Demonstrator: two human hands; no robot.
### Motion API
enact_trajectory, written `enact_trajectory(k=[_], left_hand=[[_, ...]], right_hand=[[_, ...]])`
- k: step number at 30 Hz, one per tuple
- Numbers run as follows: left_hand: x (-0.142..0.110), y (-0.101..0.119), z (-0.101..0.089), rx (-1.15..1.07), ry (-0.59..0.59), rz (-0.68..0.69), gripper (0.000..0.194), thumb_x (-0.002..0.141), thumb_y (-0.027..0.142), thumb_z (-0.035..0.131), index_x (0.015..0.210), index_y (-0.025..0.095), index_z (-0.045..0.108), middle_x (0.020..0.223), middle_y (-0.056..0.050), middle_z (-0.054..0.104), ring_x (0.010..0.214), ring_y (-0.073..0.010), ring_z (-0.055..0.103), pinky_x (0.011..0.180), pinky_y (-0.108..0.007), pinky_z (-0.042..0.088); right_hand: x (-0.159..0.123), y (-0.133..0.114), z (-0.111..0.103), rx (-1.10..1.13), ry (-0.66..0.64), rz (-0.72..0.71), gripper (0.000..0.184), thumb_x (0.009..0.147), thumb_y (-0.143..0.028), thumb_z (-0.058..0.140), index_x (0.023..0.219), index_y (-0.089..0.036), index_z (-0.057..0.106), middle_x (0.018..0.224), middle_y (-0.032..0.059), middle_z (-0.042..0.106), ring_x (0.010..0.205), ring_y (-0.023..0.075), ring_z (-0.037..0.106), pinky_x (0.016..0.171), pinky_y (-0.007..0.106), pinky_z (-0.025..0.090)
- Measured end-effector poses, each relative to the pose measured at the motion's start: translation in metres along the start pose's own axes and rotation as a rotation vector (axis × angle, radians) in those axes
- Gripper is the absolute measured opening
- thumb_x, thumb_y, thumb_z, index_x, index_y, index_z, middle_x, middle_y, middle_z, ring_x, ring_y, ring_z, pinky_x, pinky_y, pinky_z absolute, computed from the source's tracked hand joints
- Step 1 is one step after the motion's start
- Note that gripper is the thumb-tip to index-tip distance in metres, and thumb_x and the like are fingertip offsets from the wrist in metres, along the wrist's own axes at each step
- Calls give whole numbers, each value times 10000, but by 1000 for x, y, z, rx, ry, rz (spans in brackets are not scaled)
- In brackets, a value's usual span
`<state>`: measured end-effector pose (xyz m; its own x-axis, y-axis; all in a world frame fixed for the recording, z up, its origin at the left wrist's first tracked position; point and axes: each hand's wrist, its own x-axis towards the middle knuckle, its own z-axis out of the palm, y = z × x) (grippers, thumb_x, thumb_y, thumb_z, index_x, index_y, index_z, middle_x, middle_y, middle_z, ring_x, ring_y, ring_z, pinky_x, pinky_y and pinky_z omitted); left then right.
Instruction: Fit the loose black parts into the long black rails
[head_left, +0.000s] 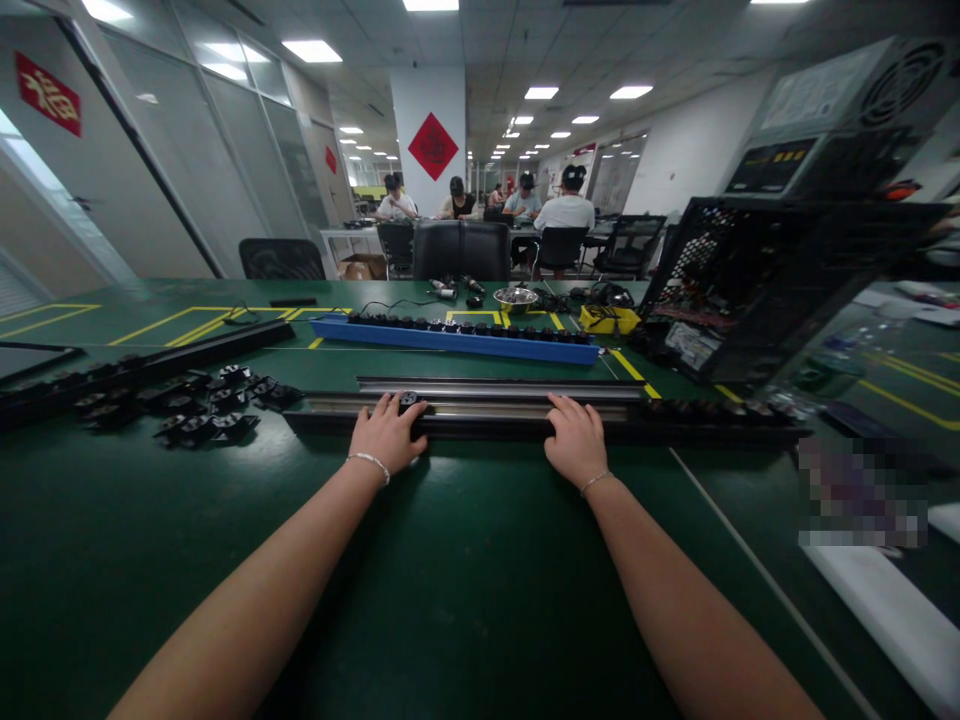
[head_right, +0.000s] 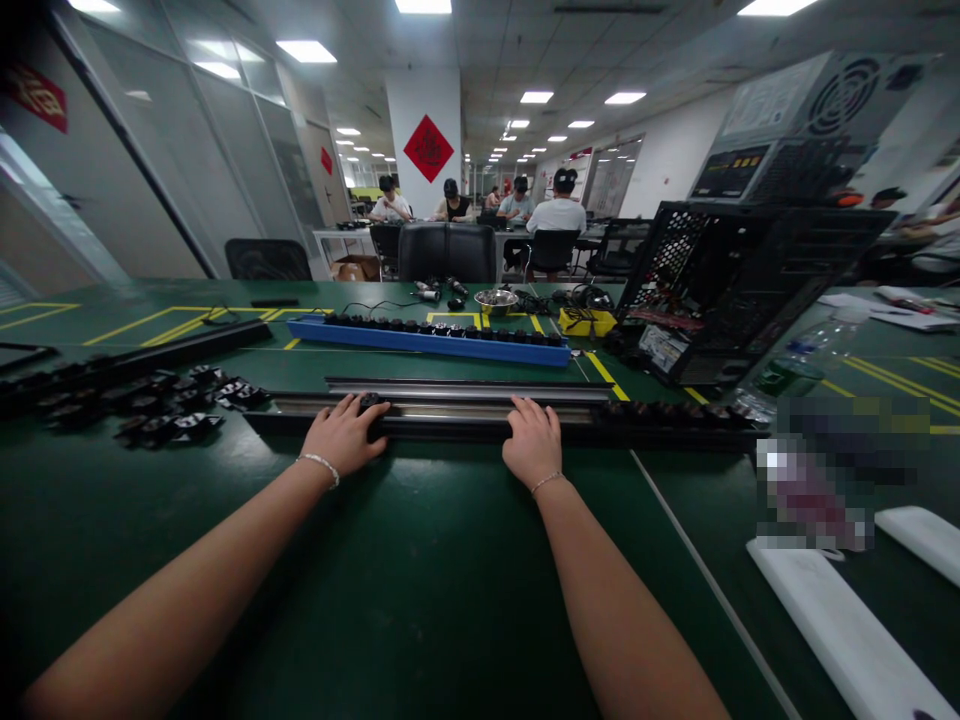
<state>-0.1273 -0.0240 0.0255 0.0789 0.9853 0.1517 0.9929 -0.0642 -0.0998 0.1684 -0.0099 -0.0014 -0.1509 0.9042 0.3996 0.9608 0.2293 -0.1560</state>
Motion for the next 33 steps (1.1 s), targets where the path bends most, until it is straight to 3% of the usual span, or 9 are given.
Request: enact_trajectory(k=[24, 33], left_hand=[[-3, -61, 7, 50, -33, -78, 602, 784, 520, 439, 1358, 346, 387, 1482, -77, 340, 1357, -297, 291, 1033, -525, 279], [-4, -72, 10, 62, -34, -87, 598, 793, 514, 420, 1361, 333, 385, 1492, -85, 321, 1356, -301, 293, 1031, -541, 277]], right_hand=[[1, 0, 1, 4, 0, -2, 254, 694, -107, 442, 865, -188, 610, 1379, 70, 481, 1294, 228, 367, 1092, 494, 179], [0, -3, -1, 11, 5, 14, 263, 682, -97, 453, 871, -190, 610, 1379, 70, 483, 1293, 224, 374, 1094, 474, 185]])
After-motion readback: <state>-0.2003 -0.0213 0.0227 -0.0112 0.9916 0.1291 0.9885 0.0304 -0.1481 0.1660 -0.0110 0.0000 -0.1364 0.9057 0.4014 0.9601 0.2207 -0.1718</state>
